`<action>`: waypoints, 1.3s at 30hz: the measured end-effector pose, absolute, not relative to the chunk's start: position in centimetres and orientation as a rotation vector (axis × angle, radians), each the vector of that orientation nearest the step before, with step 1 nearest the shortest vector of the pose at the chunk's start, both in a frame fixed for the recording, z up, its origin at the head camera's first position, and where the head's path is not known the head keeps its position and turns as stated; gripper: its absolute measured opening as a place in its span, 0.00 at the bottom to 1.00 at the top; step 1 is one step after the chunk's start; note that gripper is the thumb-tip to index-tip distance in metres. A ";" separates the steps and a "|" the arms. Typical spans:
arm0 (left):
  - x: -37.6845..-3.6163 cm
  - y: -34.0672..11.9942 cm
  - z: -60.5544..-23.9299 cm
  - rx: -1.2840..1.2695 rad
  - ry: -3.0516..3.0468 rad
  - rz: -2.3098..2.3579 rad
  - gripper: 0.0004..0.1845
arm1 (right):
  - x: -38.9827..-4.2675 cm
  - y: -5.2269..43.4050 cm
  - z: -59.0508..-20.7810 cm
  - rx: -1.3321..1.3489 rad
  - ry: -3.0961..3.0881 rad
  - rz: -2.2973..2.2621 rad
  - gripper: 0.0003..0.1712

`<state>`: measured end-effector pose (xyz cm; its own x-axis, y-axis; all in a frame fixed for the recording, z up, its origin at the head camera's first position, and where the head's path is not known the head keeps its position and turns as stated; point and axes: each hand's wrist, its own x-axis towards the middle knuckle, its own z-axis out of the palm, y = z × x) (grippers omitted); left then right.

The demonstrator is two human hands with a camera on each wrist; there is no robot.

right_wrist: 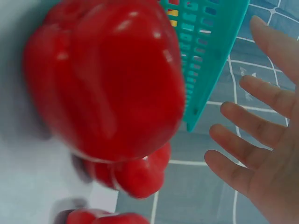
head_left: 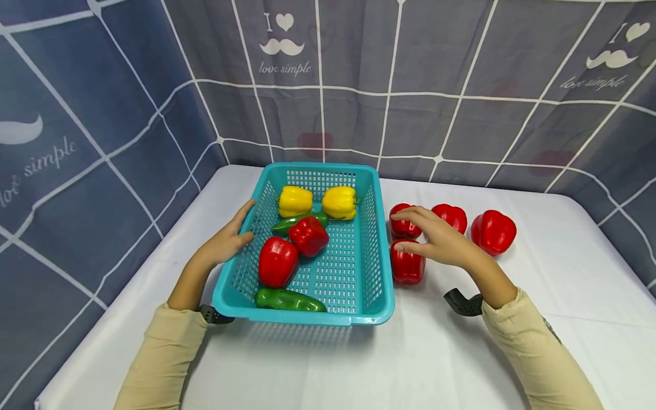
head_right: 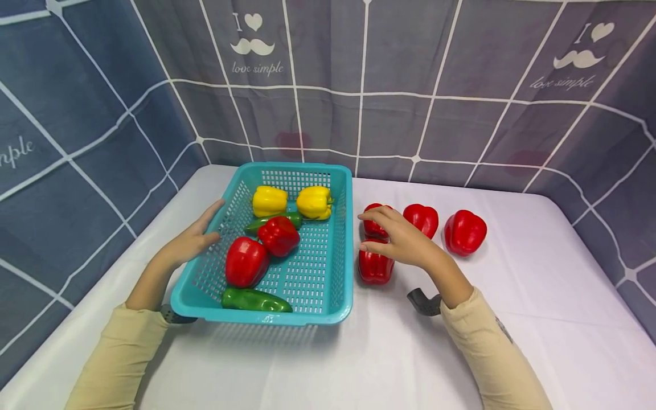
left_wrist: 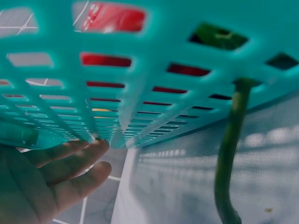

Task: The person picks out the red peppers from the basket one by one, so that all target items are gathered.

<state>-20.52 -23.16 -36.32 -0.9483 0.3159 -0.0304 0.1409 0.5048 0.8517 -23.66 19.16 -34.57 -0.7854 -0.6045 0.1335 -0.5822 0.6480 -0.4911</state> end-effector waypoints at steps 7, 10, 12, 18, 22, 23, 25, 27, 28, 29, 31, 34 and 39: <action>-20.5 -23.0 -36.3 0.397 2.580 1.413 0.41 | -24.3 17.6 -33.4 -1.081 2.805 -0.808 0.37; -20.5 -23.0 -36.3 0.394 2.581 1.415 0.41 | -24.5 16.7 -32.8 -1.104 2.786 -0.780 0.37; -20.5 -23.0 -36.4 0.390 2.579 1.419 0.40 | -24.8 15.9 -32.3 -1.128 2.773 -0.756 0.36; -20.4 -23.1 -36.4 0.392 2.588 1.426 0.40 | -25.5 13.1 -30.4 -1.241 2.761 -0.703 0.36; -20.3 -23.0 -36.2 0.385 2.593 1.418 0.40 | -25.8 11.3 -29.3 -1.284 2.757 -0.678 0.35; -20.3 -23.0 -36.2 0.387 2.592 1.417 0.40 | -25.8 10.9 -29.0 -1.285 2.760 -0.675 0.34; -20.4 -23.0 -36.2 0.388 2.595 1.413 0.40 | -26.0 10.0 -28.6 -1.296 2.761 -0.669 0.33; -20.4 -23.0 -36.2 0.389 2.594 1.409 0.40 | -26.1 9.1 -28.1 -1.299 2.762 -0.666 0.32; -20.4 -23.1 -36.2 0.387 2.592 1.411 0.40 | -26.2 8.7 -27.9 -1.296 2.763 -0.662 0.32; -20.5 -23.1 -36.3 0.384 2.591 1.415 0.40 | -26.3 8.3 -27.8 -1.302 2.759 -0.661 0.32; -20.5 -23.1 -36.3 0.376 2.587 1.423 0.40 | -26.5 7.4 -27.6 -1.313 2.756 -0.649 0.32; -20.5 -23.1 -36.3 0.369 2.575 1.445 0.40 | -26.9 6.0 -27.7 -1.331 2.748 -0.629 0.32; -20.4 -23.0 -36.4 0.358 2.568 1.447 0.40 | -27.3 4.0 -28.7 -1.280 2.722 -0.533 0.34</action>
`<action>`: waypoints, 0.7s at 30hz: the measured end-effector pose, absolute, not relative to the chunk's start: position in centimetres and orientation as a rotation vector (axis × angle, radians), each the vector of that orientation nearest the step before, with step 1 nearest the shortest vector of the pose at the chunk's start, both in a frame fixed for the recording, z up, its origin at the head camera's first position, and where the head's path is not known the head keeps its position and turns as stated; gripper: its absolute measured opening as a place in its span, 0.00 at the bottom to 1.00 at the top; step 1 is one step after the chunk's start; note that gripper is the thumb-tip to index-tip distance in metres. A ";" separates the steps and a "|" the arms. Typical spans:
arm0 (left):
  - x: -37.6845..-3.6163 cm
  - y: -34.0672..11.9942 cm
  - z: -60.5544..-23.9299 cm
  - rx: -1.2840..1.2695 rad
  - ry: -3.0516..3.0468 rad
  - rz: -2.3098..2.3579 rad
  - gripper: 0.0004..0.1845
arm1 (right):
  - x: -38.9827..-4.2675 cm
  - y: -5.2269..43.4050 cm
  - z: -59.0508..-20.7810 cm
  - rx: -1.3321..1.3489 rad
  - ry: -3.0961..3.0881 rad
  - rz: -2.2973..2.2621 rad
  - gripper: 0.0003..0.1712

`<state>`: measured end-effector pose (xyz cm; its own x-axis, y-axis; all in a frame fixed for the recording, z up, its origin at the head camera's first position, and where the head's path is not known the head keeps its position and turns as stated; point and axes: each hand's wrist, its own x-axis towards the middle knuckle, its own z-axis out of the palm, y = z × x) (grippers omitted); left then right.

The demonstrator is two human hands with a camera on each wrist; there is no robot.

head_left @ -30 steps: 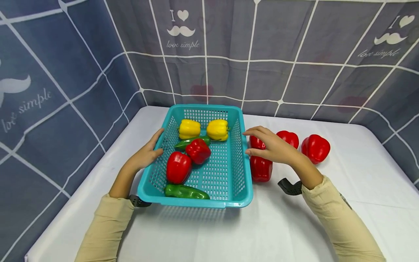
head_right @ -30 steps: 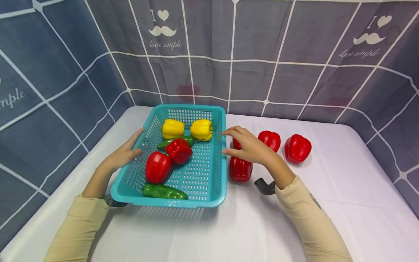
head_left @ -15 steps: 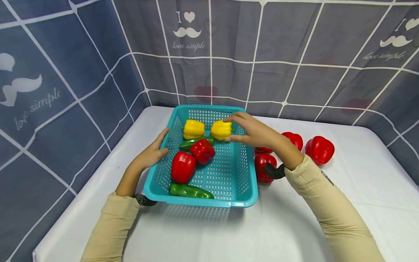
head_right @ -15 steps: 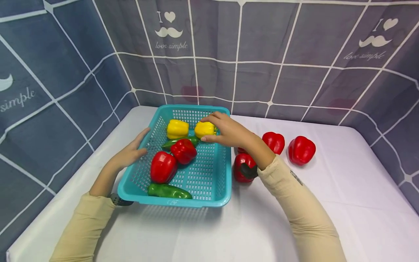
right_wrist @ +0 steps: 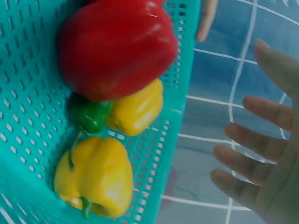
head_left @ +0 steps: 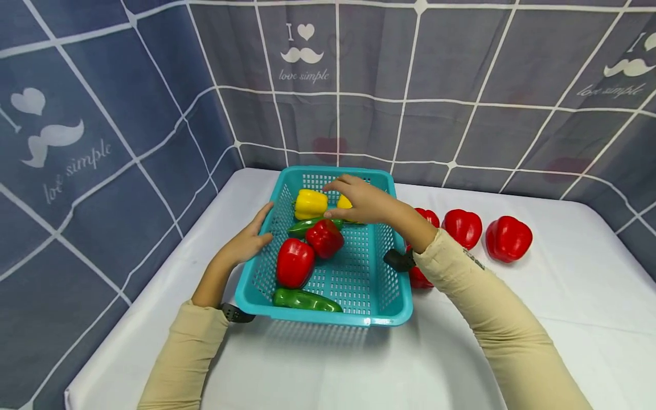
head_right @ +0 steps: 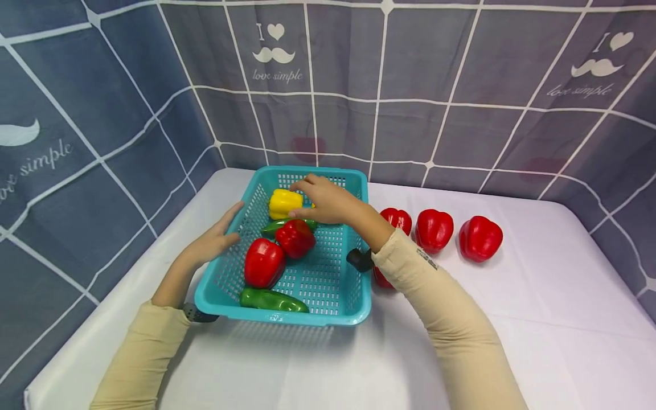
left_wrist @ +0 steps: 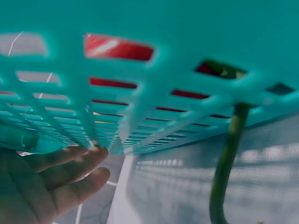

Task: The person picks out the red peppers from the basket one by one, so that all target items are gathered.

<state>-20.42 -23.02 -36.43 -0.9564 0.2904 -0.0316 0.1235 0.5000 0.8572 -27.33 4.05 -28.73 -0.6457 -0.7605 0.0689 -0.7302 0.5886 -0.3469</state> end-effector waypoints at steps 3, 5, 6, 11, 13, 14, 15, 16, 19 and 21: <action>-20.4 -22.9 -36.5 0.347 2.573 1.438 0.41 | -27.5 3.4 -29.3 -1.227 2.714 -0.499 0.34; -20.4 -22.9 -36.5 0.344 2.581 1.429 0.41 | -27.7 3.0 -29.5 -1.204 2.713 -0.497 0.34; -20.5 -22.9 -36.5 0.347 2.580 1.430 0.41 | -27.7 2.9 -29.6 -1.190 2.714 -0.496 0.34; -20.5 -23.0 -36.5 0.358 2.578 1.437 0.42 | -27.8 2.3 -30.2 -1.128 2.711 -0.454 0.34; -20.5 -23.0 -36.5 0.355 2.576 1.442 0.42 | -27.9 2.1 -30.5 -1.113 2.703 -0.435 0.35; -20.5 -23.0 -36.5 0.354 2.578 1.442 0.41 | -27.9 2.0 -30.7 -1.105 2.700 -0.423 0.35; -20.5 -23.1 -36.5 0.353 2.578 1.442 0.41 | -27.9 1.8 -30.8 -1.096 2.695 -0.411 0.36; -20.5 -23.1 -36.5 0.353 2.576 1.444 0.41 | -27.9 1.7 -31.0 -1.092 2.688 -0.397 0.36; -20.5 -23.1 -36.5 0.353 2.572 1.450 0.41 | -27.8 1.4 -31.5 -1.081 2.661 -0.351 0.38; -20.4 -23.0 -36.6 0.356 2.567 1.454 0.41 | -27.8 1.2 -31.8 -1.073 2.641 -0.320 0.38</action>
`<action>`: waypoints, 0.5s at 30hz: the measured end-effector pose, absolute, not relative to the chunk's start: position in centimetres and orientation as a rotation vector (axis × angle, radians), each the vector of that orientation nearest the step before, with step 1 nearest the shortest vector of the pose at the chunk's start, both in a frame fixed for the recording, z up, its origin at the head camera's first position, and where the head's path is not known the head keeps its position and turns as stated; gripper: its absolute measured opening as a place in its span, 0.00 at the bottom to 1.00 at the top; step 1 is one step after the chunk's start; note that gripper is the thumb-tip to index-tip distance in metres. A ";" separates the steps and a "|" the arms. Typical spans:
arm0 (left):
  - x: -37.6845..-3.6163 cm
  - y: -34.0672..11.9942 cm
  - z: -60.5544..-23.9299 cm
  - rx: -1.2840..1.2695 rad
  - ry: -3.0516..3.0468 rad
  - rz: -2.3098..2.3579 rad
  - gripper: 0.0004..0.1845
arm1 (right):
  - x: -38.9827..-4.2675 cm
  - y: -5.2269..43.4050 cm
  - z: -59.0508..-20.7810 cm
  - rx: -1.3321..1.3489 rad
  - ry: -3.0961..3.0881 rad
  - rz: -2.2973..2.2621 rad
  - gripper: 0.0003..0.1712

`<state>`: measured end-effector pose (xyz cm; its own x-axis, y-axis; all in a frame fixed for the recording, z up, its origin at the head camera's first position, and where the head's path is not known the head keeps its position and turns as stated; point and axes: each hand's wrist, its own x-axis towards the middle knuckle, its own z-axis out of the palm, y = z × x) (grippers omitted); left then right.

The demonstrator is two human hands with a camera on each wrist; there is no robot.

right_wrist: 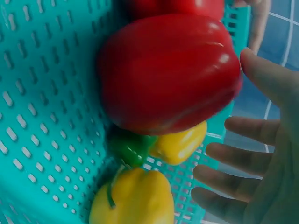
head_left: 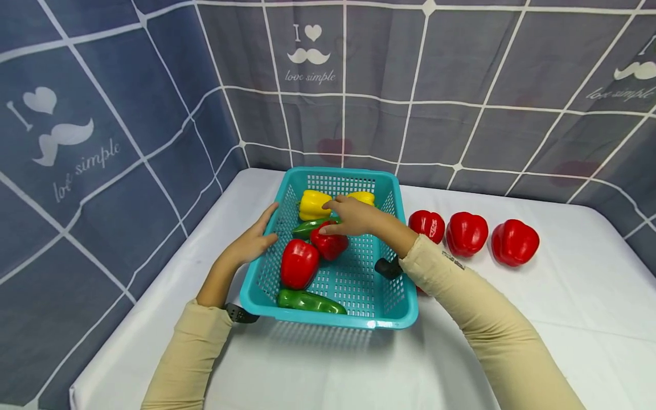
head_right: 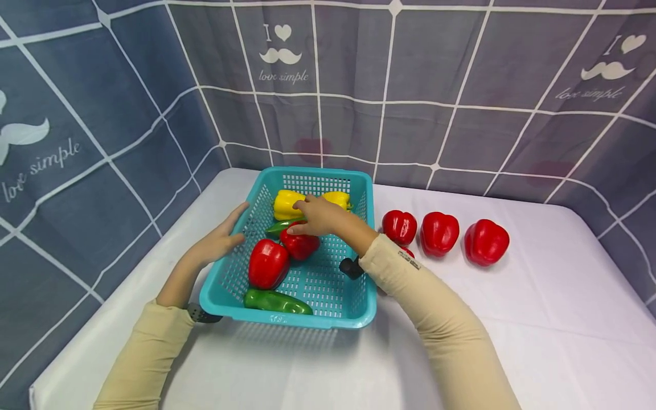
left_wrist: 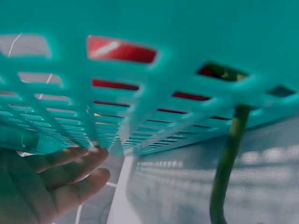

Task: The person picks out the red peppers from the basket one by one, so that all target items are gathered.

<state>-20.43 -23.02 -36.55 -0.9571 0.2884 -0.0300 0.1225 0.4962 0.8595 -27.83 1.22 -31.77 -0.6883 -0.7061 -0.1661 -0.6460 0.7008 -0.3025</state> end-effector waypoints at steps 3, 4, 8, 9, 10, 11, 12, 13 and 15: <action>-20.4 -22.9 -36.5 0.357 2.561 1.461 0.41 | -27.8 1.3 -32.1 -1.063 2.624 -0.286 0.39; -20.4 -22.9 -36.5 0.356 2.561 1.462 0.41 | -27.9 1.3 -32.2 -1.054 2.615 -0.282 0.40; -20.3 -22.8 -36.4 0.357 2.553 1.471 0.41 | -27.9 1.4 -32.3 -1.012 2.573 -0.286 0.42; -20.3 -22.8 -36.4 0.357 2.552 1.473 0.41 | -27.9 1.4 -32.3 -1.001 2.559 -0.291 0.43; -20.3 -22.8 -36.4 0.354 2.550 1.474 0.41 | -27.9 1.5 -32.3 -0.992 2.545 -0.296 0.44; -20.3 -22.8 -36.4 0.354 2.549 1.474 0.41 | -27.9 1.5 -32.3 -0.987 2.532 -0.298 0.45; -20.4 -22.8 -36.4 0.350 2.551 1.472 0.41 | -27.9 1.5 -32.3 -0.989 2.512 -0.305 0.45; -20.3 -22.8 -36.4 0.347 2.553 1.469 0.41 | -27.9 1.5 -32.3 -0.996 2.488 -0.318 0.45; -20.3 -22.8 -36.3 0.337 2.561 1.459 0.41 | -27.7 1.6 -32.3 -0.993 2.445 -0.319 0.47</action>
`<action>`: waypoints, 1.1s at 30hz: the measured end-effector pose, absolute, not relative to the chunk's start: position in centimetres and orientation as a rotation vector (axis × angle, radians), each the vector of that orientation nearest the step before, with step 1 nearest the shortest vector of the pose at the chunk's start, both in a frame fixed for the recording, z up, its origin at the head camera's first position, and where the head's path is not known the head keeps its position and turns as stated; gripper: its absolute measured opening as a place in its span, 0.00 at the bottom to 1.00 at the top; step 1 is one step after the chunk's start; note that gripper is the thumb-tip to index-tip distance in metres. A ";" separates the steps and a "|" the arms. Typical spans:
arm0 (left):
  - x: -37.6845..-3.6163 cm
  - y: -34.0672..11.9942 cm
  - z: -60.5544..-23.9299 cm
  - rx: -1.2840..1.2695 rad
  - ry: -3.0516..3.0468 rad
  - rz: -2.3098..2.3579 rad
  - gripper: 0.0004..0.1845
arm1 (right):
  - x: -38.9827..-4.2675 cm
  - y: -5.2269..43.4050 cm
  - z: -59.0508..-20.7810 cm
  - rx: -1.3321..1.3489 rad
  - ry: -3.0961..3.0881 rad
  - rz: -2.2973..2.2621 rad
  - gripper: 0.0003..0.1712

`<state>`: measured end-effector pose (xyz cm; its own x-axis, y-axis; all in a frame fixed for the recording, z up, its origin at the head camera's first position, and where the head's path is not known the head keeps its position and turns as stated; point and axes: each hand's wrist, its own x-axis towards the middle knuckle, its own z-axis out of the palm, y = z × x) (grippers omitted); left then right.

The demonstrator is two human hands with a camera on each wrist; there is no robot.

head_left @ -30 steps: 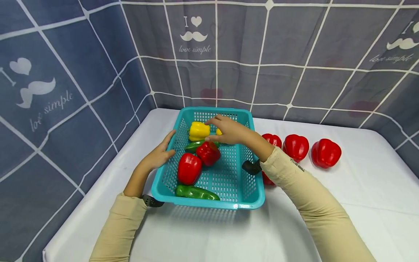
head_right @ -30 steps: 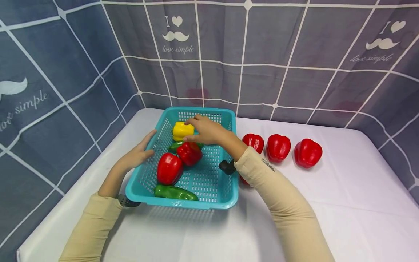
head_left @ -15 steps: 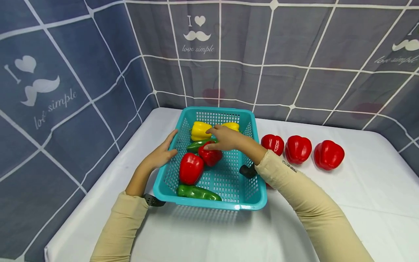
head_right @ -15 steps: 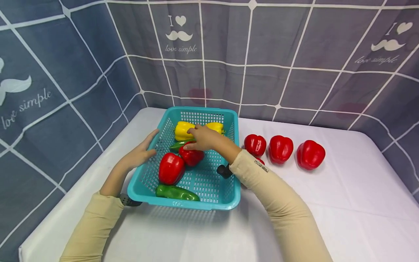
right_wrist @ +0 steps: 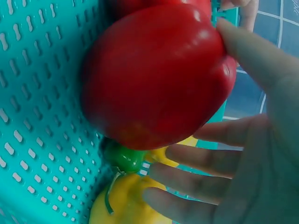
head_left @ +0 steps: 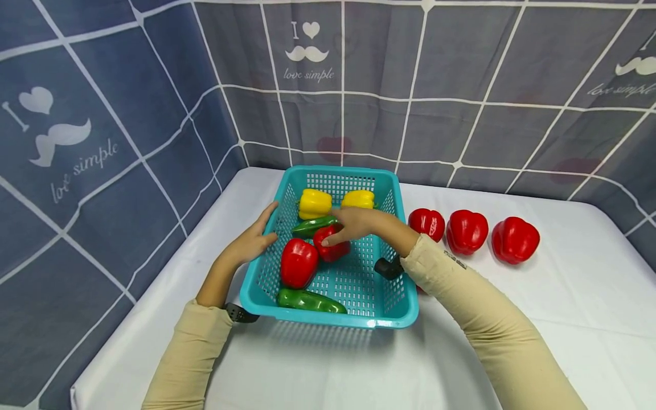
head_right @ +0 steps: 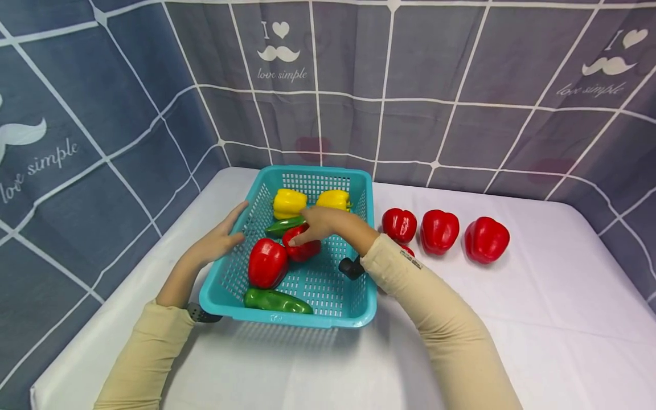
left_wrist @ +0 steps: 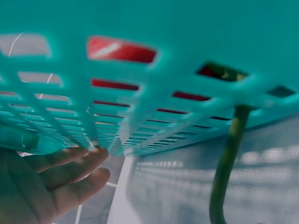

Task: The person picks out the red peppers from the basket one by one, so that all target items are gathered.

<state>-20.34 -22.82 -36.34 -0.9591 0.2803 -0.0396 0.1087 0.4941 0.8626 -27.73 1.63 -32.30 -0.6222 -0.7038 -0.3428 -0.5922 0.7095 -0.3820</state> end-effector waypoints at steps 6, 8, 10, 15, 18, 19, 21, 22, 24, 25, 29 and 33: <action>-20.2 -22.9 -36.2 0.331 2.576 1.440 0.41 | -27.2 1.7 -32.3 -0.952 2.346 -0.274 0.51; -20.2 -22.9 -36.1 0.336 2.574 1.441 0.41 | -27.1 1.7 -32.3 -0.937 2.334 -0.266 0.51; -20.2 -22.8 -36.1 0.339 2.574 1.440 0.41 | -27.0 1.8 -32.4 -0.936 2.335 -0.247 0.51; -20.2 -22.9 -36.2 0.344 2.574 1.445 0.41 | -26.8 1.8 -32.6 -0.908 2.362 -0.168 0.56; -20.2 -22.9 -36.2 0.344 2.573 1.449 0.41 | -26.7 1.8 -32.6 -0.901 2.385 -0.144 0.55; -20.3 -22.9 -36.2 0.344 2.572 1.450 0.41 | -26.7 1.8 -32.6 -0.902 2.393 -0.144 0.54; -20.3 -22.9 -36.2 0.343 2.572 1.450 0.41 | -26.7 1.8 -32.6 -0.902 2.402 -0.153 0.53; -20.3 -22.9 -36.2 0.342 2.572 1.451 0.41 | -26.7 1.8 -32.7 -0.903 2.399 -0.168 0.53; -20.3 -22.9 -36.3 0.344 2.569 1.455 0.41 | -26.7 1.8 -32.7 -0.911 2.392 -0.191 0.52; -20.3 -22.9 -36.3 0.345 2.569 1.456 0.41 | -26.7 1.8 -32.7 -0.916 2.387 -0.204 0.52; -20.4 -22.9 -36.4 0.346 2.557 1.467 0.41 | -26.8 1.9 -32.9 -0.954 2.391 -0.228 0.55; -20.4 -22.9 -36.5 0.354 2.543 1.480 0.41 | -26.8 1.9 -32.9 -0.991 2.419 -0.253 0.57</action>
